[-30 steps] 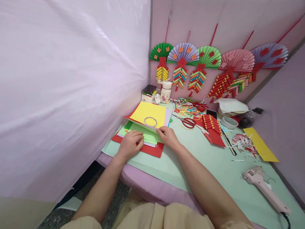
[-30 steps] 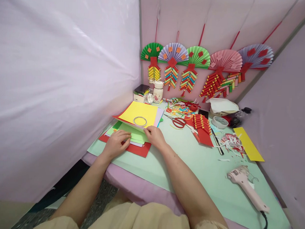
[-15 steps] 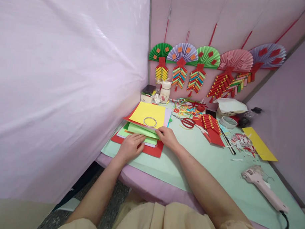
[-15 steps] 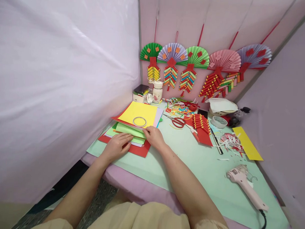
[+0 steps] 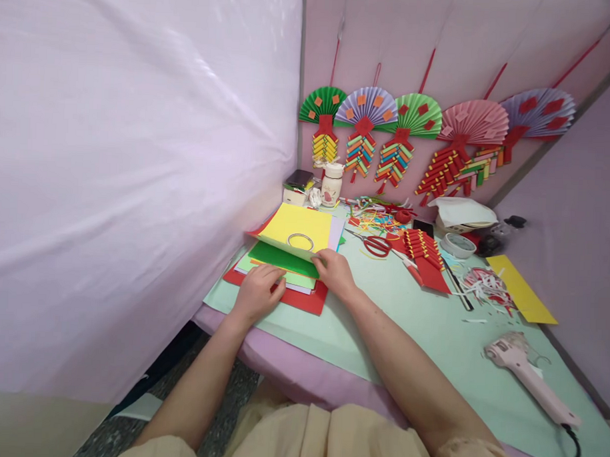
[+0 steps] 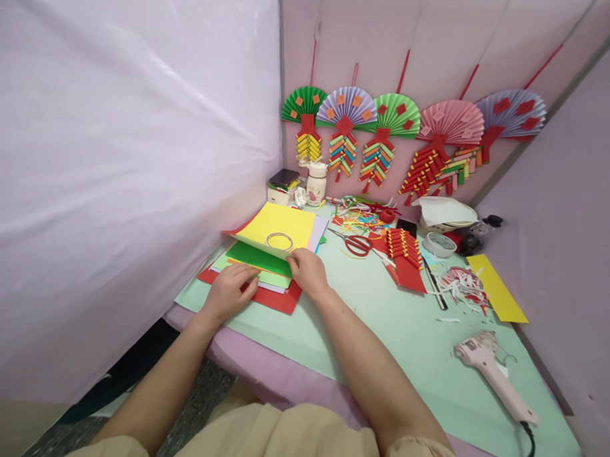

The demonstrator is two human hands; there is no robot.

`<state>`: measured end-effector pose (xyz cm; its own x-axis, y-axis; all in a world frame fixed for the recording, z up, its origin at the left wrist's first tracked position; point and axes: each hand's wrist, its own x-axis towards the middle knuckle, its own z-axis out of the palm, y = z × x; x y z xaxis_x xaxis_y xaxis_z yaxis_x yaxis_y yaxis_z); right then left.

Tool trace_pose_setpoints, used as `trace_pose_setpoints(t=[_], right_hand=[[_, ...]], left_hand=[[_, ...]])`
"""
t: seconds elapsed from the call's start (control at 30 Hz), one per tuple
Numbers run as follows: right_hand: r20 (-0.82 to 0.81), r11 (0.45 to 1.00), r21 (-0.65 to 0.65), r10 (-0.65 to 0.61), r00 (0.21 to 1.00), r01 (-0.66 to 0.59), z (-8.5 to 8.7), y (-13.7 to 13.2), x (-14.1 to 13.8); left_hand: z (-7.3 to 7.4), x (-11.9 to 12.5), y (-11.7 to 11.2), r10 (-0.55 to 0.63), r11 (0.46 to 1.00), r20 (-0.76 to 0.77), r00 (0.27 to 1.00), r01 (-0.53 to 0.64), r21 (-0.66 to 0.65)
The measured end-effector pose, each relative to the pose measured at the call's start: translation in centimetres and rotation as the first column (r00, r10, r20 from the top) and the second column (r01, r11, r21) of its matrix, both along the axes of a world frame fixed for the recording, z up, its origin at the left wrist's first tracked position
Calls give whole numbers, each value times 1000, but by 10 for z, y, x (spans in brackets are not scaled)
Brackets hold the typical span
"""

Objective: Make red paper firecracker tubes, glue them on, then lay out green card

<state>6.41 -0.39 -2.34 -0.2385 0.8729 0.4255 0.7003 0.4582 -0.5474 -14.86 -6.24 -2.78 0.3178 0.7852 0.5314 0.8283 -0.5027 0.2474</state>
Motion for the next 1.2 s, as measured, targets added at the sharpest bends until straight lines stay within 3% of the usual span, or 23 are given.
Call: trace_pose_setpoints(t=[0.2,0.43,0.73,0.87,1.0,1.1,1.2], right_hand=[[-288,983,-168,-117,950,70,-6,12,2],[-376,967,-248,-147,915,53,-9,18,5],[-302,971,-238,-79,950,5,-8,13,4],[-257,959,-253,61,964,-128,-3,7,4],[-77,975,-110,183,980,-191,-1,1,4],[-19,992,-32,121,993,-121,-2,3,3],[-147,993,-120,-25,989,7,-5,10,3]], left_hand=[[0,-1,0,-3,1000,-35,999,3,-10],[-1,0,1,-27,1000,-67,997,26,-16],[-1,2,3,20,996,-150,989,-33,-87],[-1,3,4,20,993,-163,986,-39,-110],[-1,5,5,30,992,-171,985,-50,-116],[0,5,5,23,997,-120,993,-32,-73],[1,3,5,78,997,-14,997,-79,-22]])
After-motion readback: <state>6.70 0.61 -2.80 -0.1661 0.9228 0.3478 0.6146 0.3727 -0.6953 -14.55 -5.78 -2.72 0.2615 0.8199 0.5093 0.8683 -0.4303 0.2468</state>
